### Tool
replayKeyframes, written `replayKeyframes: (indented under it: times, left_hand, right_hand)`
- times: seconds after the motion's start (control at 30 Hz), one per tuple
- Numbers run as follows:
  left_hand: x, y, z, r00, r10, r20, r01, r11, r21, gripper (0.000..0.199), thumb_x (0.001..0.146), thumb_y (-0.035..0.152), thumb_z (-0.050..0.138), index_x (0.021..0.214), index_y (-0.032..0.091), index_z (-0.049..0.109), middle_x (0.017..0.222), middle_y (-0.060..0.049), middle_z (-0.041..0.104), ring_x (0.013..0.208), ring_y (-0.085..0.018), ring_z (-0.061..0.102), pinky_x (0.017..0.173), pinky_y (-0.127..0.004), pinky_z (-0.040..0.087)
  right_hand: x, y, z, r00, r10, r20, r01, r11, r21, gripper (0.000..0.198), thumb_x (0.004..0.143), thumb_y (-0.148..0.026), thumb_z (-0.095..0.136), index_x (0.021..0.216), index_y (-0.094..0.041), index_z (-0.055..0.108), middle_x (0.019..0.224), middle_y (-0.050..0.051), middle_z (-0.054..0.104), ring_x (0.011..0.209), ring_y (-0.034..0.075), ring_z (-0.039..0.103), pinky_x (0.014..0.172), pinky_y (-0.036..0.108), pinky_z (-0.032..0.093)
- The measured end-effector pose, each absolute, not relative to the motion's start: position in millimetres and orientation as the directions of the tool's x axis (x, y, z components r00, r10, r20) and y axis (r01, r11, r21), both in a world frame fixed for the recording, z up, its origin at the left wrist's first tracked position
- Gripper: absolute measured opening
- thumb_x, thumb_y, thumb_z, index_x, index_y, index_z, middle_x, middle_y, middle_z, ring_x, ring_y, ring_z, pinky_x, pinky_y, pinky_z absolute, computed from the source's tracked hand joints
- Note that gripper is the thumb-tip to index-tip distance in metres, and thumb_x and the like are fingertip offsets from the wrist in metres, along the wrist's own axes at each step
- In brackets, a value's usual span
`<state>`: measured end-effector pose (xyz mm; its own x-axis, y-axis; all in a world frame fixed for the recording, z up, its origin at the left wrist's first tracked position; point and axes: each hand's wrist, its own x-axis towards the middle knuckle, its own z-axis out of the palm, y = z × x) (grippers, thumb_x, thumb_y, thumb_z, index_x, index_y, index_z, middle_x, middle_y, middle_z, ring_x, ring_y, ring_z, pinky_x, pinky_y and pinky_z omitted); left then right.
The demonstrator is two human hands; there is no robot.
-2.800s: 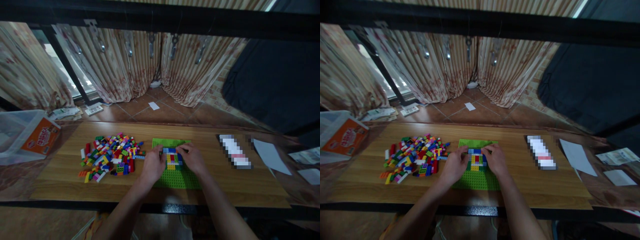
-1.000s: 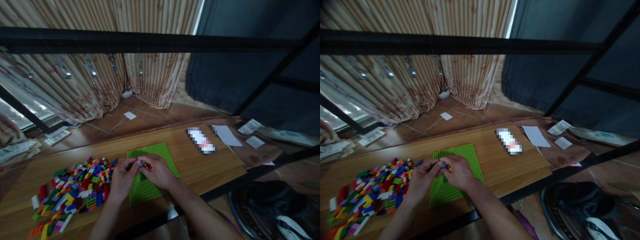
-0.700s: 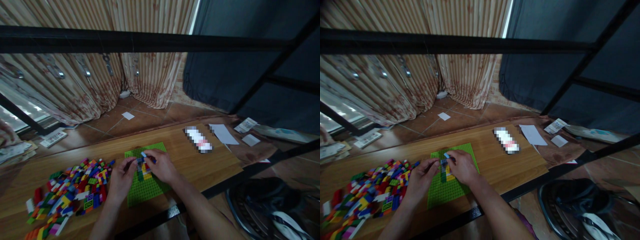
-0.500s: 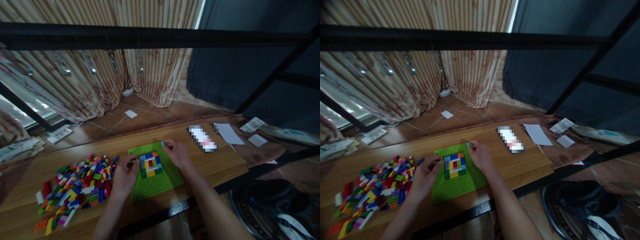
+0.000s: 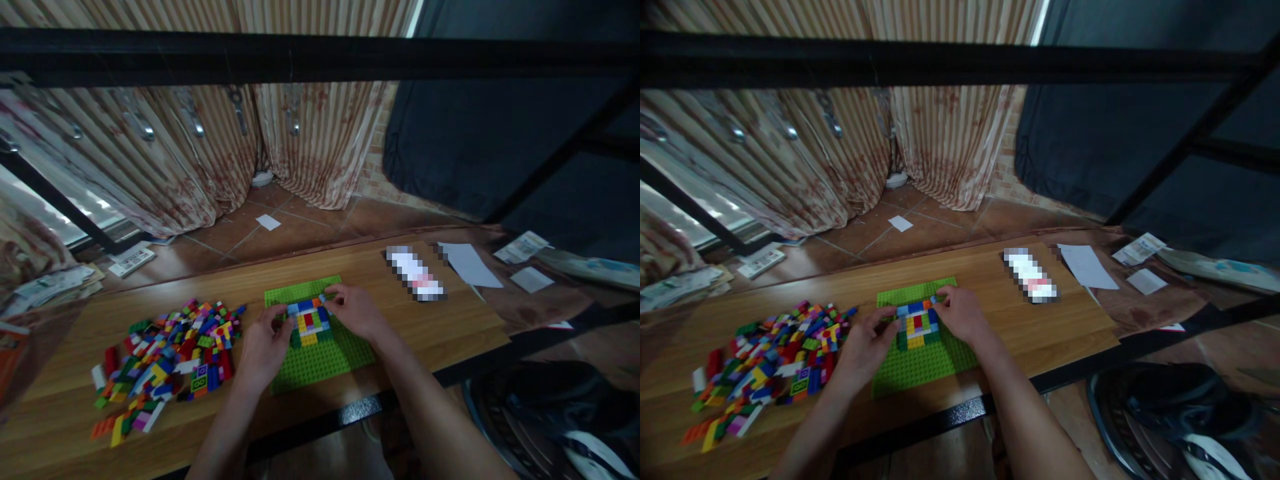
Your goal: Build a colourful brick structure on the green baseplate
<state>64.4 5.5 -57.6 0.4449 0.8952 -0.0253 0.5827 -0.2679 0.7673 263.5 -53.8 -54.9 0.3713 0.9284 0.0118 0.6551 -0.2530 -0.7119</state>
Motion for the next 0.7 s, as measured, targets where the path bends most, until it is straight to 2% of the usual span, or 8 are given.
replayKeyframes:
  times: [0.3,0.5,0.7]
  left_hand:
    - [65.4,4.6,-56.2,0.448,0.893,-0.046,0.591,-0.257,0.765,0.033,0.084,0.033,0.053,0.109,0.016,0.065,0.092,-0.007,0.072,0.075,-0.019,0.066,0.069,-0.03,0.051]
    - [65.5,3.2,-55.3,0.449,0.893,-0.036,0.571,-0.256,0.78,0.031,0.084,0.031,0.054,0.108,0.015,0.065,0.099,-0.009,0.071,0.077,-0.018,0.066,0.071,-0.03,0.052]
    - [65.7,3.1,-55.0,0.453,0.891,-0.036,0.569,-0.258,0.781,0.029,0.084,0.028,0.054,0.109,0.015,0.064,0.1,-0.008,0.07,0.079,-0.018,0.065,0.074,-0.031,0.051]
  right_hand:
    - [259.5,-54.8,-53.3,0.339,0.939,-0.057,0.604,-0.264,-0.752,0.029,0.078,-0.027,0.066,0.105,-0.019,0.07,0.078,0.004,0.073,0.068,0.017,0.066,0.065,0.029,0.048]
    - [262.0,-55.1,-55.5,0.277,0.961,-0.003,0.627,-0.183,-0.757,0.025,0.085,-0.029,0.056,0.103,-0.019,0.07,0.088,0.006,0.074,0.075,0.018,0.066,0.07,0.031,0.048]
    - [263.8,-53.5,-57.8,0.283,0.958,-0.052,0.619,-0.223,-0.753,0.026,0.085,-0.026,0.056,0.105,-0.018,0.07,0.091,0.006,0.074,0.078,0.019,0.065,0.074,0.032,0.048]
